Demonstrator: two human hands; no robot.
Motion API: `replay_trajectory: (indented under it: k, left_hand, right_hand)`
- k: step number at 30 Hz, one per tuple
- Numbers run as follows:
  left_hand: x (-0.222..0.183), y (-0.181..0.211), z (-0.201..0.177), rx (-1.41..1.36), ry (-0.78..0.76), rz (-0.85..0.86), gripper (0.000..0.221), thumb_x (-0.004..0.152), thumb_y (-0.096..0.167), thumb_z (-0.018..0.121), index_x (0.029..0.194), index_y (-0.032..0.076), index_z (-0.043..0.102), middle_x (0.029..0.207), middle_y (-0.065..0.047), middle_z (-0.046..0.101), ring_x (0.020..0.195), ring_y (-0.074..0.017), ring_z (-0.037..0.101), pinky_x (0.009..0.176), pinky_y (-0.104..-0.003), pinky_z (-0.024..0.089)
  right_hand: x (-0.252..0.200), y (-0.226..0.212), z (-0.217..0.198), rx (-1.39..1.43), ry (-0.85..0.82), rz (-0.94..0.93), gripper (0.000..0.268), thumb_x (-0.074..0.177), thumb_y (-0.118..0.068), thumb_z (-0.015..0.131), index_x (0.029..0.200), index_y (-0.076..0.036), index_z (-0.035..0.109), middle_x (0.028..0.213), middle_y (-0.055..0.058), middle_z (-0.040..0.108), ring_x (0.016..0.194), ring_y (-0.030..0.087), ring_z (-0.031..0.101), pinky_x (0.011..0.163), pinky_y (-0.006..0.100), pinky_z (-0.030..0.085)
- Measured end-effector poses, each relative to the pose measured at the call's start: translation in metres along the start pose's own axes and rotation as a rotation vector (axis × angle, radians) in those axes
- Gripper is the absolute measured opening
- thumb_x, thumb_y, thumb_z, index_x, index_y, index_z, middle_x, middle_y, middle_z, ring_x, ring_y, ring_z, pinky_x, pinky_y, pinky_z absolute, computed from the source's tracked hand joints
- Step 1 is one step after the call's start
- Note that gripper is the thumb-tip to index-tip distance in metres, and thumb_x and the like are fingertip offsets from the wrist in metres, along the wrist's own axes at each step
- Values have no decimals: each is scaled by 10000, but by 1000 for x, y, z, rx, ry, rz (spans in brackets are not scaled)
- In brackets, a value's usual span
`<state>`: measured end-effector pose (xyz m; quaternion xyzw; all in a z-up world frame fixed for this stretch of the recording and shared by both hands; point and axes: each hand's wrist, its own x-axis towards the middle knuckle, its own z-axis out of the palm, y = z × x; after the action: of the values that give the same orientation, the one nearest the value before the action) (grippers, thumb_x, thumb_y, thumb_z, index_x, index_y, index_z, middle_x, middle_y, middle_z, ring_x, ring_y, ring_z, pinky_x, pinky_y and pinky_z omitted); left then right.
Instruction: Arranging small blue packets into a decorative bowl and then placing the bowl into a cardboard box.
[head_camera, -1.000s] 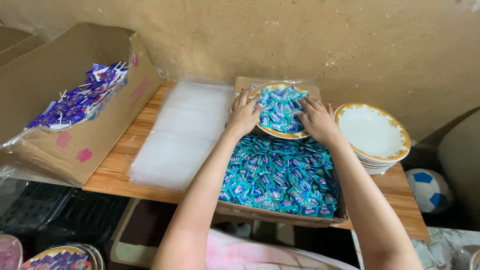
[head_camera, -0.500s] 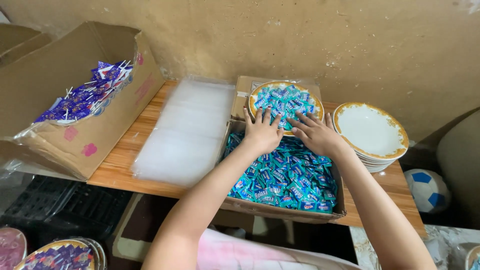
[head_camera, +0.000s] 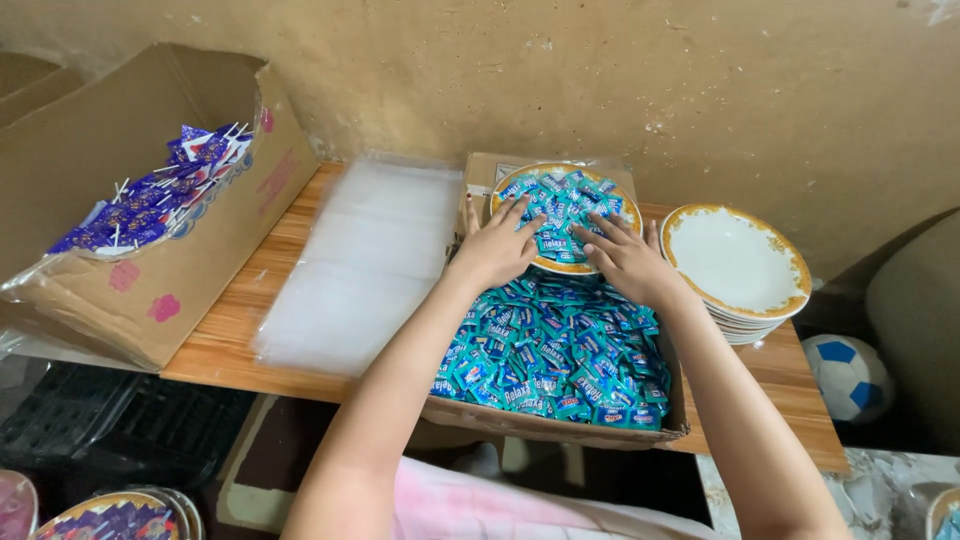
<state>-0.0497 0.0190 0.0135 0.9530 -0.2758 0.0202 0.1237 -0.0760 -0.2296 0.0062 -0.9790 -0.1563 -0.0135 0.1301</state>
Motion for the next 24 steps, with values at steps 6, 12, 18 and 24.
replay_trajectory:
  k: [6,12,18,24]
  left_hand:
    - [-24,38,-41,8,-201,69,622,966,659,308,1515,405,452,1629,-26,389,1535,-370,253,1116,-842,63]
    - [-11,14,-28,64,-259,92,767,890,835,295,1521,422,435,1660,16,345,1561,-364,171,1062,-892,108]
    - [2,-21,-6,20,-125,115,747,943,813,212,1512,389,447,1631,84,391,1575,-261,156,1125,-833,17]
    - [-9,-27,-6,-54,-4,151,590,1053,647,238,1532,356,421,1651,34,364,1576,-247,151,1152,-801,23]
  right_hand:
    - [-5,0,8,7,28,-137,485,1087,-541,285,1370,-389,649,1565,-86,494,1553,249,261,1214,713,5]
    - [-6,13,2,33,101,-162,460,1090,-520,306,1359,-391,656,1540,-82,530,1539,275,299,1193,749,46]
    - [-3,19,4,80,161,-172,454,1095,-475,321,1388,-349,644,1528,-18,549,1531,315,315,1199,748,56]
    - [-13,27,8,169,248,-181,438,1089,-491,386,1411,-330,635,1550,42,520,1522,348,318,1185,754,71]
